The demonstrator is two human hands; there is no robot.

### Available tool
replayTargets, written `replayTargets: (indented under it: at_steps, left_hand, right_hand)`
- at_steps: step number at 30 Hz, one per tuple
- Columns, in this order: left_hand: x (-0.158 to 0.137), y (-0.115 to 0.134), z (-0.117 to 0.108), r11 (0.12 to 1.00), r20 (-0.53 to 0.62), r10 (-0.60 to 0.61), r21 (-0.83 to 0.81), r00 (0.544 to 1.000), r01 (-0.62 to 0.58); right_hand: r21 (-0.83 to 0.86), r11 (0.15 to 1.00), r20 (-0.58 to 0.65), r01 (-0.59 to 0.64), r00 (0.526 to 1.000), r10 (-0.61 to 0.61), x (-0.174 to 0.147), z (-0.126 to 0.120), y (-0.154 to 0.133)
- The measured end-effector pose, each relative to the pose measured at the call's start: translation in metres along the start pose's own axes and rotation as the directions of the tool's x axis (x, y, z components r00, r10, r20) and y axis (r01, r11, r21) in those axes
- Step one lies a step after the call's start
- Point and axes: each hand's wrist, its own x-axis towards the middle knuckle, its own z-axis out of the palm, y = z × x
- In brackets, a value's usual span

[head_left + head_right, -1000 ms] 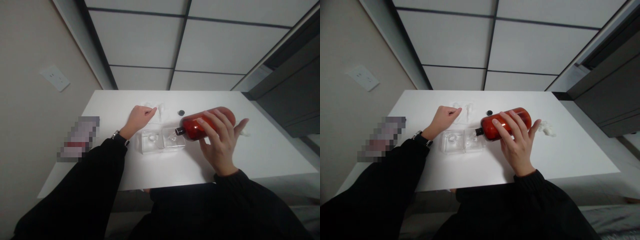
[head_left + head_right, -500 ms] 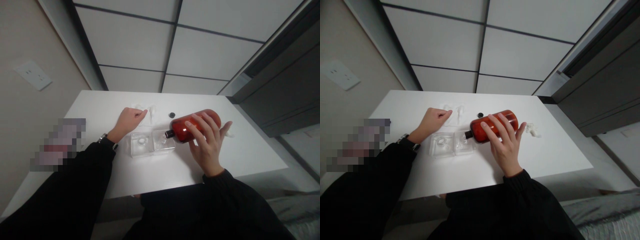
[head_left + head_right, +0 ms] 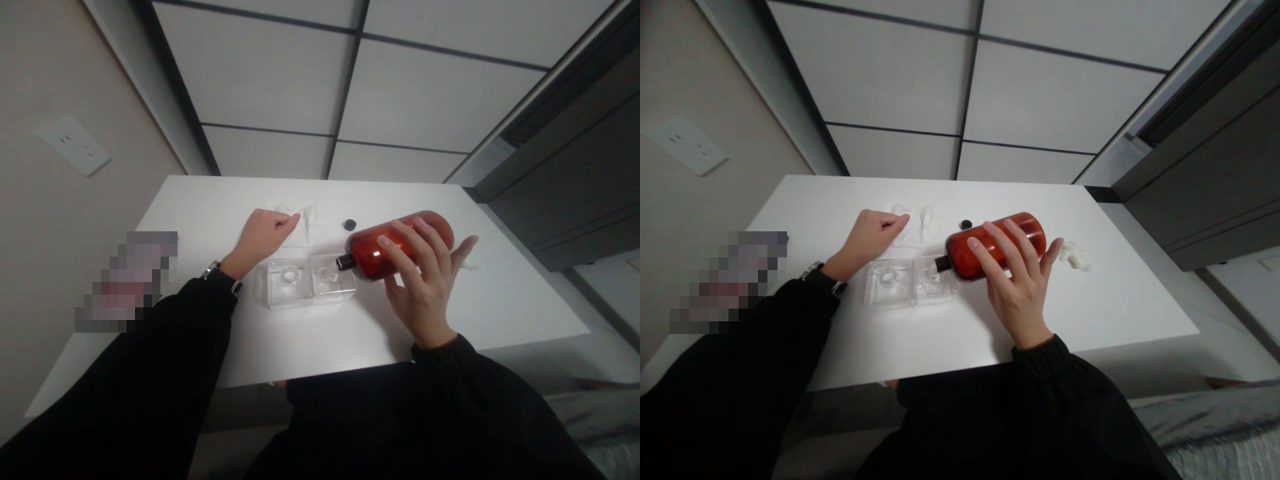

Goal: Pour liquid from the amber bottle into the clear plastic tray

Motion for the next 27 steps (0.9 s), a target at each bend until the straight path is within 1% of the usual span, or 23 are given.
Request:
replayTargets:
  at_steps: [11,16,21,27]
  left_hand:
    - [0.0003,-0.0012,0.0015,1.0,0.002,-0.005,-0.006,1.0,0.005]
    - [0.0004,-0.0007,0.0009,1.0,0.009,-0.013,-0.008,1.0,0.013]
    - [0.0001,0.0003,0.0004,1.0,0.012,-0.009,-0.016,1.0,0.009]
    - [0.0006,-0.0002,0.001,1.0,0.01,-0.01,-0.004,1.0,0.01]
  right_hand:
    - [-0.004,1.0,0.002,-0.016,1.0,0.016,-0.0018,0.0013,0.0016]
    - [0.011,1.0,-0.026,0.003,1.0,-0.002,-0.0007,0.001,0.0014]
    - [-0.049,0.999,0.009,0.006,1.0,-0.005,-0.001,0.0006,0.0024]
    - [-0.051,0.999,0.005,0.009,1.0,-0.008,-0.0007,0.0001,0.0027]
